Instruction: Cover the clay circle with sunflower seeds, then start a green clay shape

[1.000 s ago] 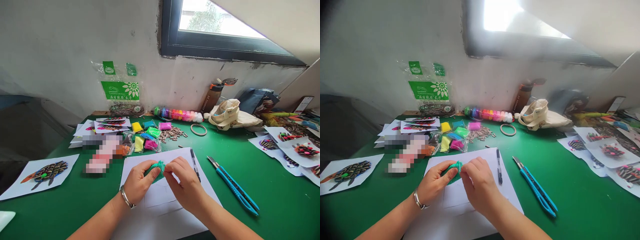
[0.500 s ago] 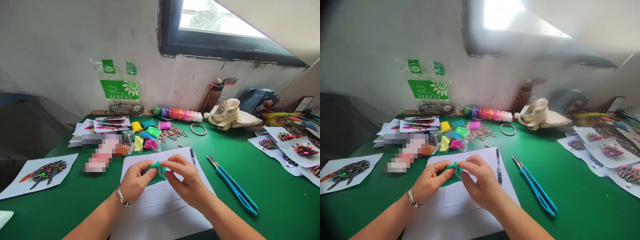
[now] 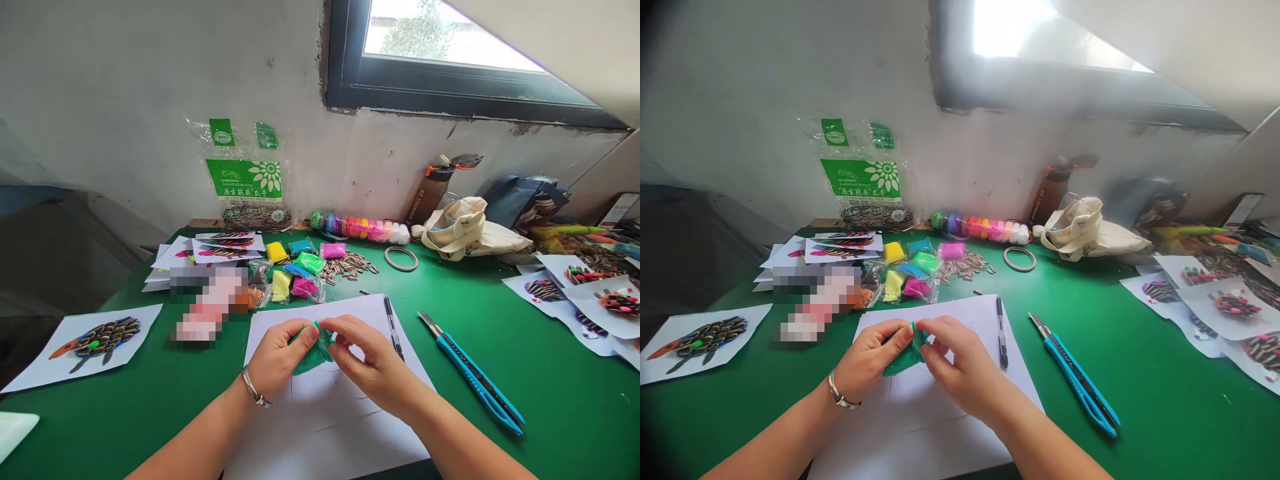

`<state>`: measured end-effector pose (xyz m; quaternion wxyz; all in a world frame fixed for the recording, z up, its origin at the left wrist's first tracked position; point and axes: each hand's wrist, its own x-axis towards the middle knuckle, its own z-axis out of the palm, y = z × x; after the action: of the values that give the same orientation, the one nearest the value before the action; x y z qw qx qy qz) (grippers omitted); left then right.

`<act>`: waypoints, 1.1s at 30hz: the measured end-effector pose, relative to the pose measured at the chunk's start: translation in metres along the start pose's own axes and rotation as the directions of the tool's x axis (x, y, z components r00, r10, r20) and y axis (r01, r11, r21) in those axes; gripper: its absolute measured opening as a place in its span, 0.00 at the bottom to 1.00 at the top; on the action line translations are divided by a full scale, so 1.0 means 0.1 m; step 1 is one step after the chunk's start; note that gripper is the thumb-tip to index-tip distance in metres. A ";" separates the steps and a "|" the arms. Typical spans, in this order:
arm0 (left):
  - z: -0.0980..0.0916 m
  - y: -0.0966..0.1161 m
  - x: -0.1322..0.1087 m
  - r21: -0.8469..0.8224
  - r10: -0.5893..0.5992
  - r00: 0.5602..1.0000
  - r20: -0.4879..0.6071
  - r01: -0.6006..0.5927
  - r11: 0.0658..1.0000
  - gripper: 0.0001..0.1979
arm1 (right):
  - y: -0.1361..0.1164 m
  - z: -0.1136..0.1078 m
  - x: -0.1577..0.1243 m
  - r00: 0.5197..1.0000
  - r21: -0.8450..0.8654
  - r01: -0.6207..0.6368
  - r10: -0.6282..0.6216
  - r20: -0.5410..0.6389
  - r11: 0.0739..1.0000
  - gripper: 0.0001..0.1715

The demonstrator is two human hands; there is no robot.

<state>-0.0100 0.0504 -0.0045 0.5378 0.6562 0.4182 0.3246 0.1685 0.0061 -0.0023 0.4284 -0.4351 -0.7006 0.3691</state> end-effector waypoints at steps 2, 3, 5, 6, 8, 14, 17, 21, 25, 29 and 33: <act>0.01 0.00 0.00 0.010 0.008 1.000 -0.022 -0.008 1.000 0.24 | -0.01 0.01 0.00 1.000 0.011 -0.014 0.014 0.019 1.000 0.18; 0.02 0.01 -0.01 0.005 0.003 1.000 -0.030 -0.003 1.000 0.25 | -0.01 0.02 0.01 0.999 0.011 -0.020 0.019 0.029 1.000 0.18; 0.04 0.01 -0.02 -0.030 -0.031 0.999 -0.032 0.030 0.999 0.25 | -0.04 0.02 0.02 0.999 -0.007 -0.027 0.027 0.046 1.000 0.16; 0.06 0.01 -0.03 -0.052 -0.057 0.998 -0.024 0.055 0.997 0.25 | -0.05 0.02 0.03 0.998 -0.023 -0.030 0.031 0.051 0.999 0.15; 0.08 0.01 -0.05 -0.095 -0.109 0.994 0.000 0.108 0.990 0.25 | -0.08 0.02 0.04 0.997 -0.054 -0.037 0.040 0.059 0.998 0.13; 0.10 0.03 -0.05 -0.171 -0.170 0.985 0.007 0.168 0.971 0.26 | -0.13 0.00 0.00 0.996 -0.072 -0.064 0.069 0.065 0.995 0.11; 0.09 0.05 -0.05 -0.180 -0.154 0.988 0.010 0.154 0.972 0.26 | -0.10 0.03 -0.03 0.998 -0.063 -0.017 0.021 0.064 0.998 0.14; 0.09 0.04 -0.05 -0.214 -0.180 0.984 0.012 0.179 0.960 0.27 | -0.04 0.07 -0.04 0.999 -0.075 0.002 0.001 0.042 0.997 0.17; 0.10 0.02 -0.05 -0.223 -0.198 0.980 0.002 0.194 0.955 0.28 | 0.00 0.08 -0.04 1.000 -0.064 0.002 0.000 0.025 0.998 0.18; 0.11 0.01 -0.05 -0.250 -0.210 0.978 0.000 0.204 0.947 0.28 | 0.00 0.08 -0.04 0.999 -0.034 -0.021 0.022 0.035 0.999 0.18; 0.11 0.03 -0.04 -0.289 -0.220 0.975 0.021 0.217 0.932 0.27 | -0.06 0.12 -0.02 0.994 0.020 -0.071 0.069 0.086 0.997 0.15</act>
<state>-0.0017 0.0415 -0.0040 0.6585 0.5178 0.4395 0.3242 0.1566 0.0010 -0.0020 0.3902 -0.4383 -0.6981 0.4102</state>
